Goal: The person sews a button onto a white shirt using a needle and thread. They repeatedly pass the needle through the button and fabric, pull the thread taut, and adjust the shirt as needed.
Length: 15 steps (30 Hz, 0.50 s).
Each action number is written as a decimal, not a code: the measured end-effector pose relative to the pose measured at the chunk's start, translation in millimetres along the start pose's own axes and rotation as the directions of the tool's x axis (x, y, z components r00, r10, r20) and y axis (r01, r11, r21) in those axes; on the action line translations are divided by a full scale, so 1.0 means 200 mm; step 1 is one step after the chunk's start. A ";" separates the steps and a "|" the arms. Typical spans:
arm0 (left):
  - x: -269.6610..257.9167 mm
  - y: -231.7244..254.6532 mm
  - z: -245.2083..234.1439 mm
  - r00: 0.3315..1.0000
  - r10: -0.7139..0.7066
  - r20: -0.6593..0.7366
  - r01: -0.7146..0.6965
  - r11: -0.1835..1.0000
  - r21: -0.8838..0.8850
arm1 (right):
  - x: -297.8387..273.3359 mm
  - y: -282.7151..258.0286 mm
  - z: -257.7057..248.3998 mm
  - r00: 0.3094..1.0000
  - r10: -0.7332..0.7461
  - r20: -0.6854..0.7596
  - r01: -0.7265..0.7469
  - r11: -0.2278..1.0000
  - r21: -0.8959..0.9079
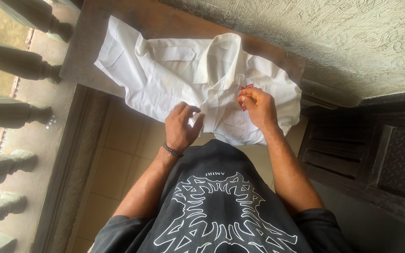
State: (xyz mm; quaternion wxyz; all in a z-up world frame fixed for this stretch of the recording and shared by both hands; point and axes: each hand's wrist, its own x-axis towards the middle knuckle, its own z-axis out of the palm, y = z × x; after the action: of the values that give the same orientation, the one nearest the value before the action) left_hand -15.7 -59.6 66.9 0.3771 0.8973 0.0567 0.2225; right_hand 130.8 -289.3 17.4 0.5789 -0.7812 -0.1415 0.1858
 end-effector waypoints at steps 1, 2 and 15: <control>0.00 0.01 0.01 0.998 -0.043 0.047 0.043 0.999 0.005 | 0.00 0.00 0.01 1.000 0.008 0.003 -0.008 0.998 0.061; 0.01 0.01 0.01 0.992 -0.087 0.093 0.086 0.996 0.013 | -0.01 -0.01 0.02 1.000 0.024 -0.019 -0.023 0.996 0.087; 0.11 -0.14 -0.03 0.808 -0.403 0.431 0.522 0.828 -0.204 | -0.10 -0.20 0.20 0.998 0.035 0.059 -0.041 0.993 0.111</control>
State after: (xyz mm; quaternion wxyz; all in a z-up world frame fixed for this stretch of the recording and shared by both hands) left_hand 2.1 -29.4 58.6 0.5612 0.8092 0.1682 -0.0442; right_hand 94.2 -252.6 47.4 0.6139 -0.7445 -0.1324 0.2265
